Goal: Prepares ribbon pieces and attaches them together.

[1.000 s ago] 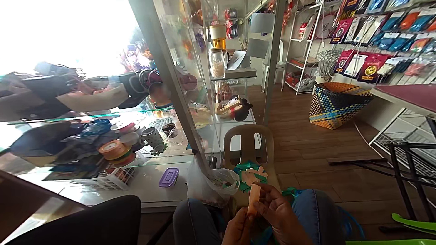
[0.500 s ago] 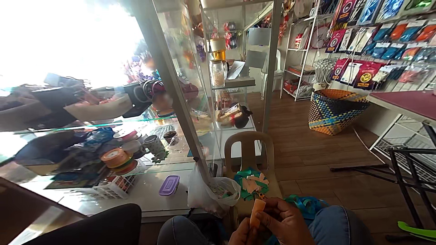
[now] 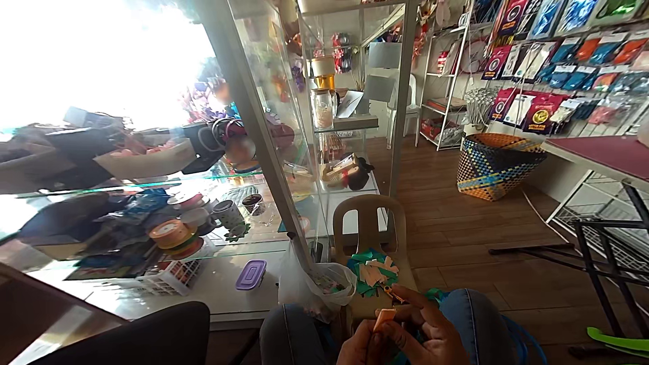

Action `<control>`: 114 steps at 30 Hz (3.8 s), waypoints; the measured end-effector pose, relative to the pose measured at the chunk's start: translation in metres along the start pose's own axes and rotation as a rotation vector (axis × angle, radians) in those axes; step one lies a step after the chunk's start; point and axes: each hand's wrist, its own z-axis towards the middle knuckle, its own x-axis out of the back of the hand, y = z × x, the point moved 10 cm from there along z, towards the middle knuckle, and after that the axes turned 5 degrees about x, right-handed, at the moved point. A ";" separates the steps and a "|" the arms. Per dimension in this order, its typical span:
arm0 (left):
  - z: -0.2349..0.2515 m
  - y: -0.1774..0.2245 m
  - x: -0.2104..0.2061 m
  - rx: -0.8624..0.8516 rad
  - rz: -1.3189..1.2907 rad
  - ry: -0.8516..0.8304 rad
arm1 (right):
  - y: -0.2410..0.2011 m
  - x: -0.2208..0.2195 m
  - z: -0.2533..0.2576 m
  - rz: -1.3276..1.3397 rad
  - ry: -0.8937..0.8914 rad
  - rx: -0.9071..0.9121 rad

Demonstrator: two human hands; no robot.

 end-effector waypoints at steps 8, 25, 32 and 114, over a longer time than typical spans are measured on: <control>-0.004 0.004 0.003 -0.015 0.111 0.010 | -0.021 -0.006 -0.006 -0.377 -0.007 0.284; 0.001 0.003 0.003 -0.015 0.174 0.001 | 0.041 -0.003 0.001 0.388 -0.043 -0.429; 0.016 -0.040 0.005 0.261 -0.219 -0.249 | 0.075 0.051 0.048 0.228 0.223 -0.443; 0.075 -0.103 0.013 0.476 -0.210 -0.642 | 0.069 0.359 0.100 0.012 0.847 -0.327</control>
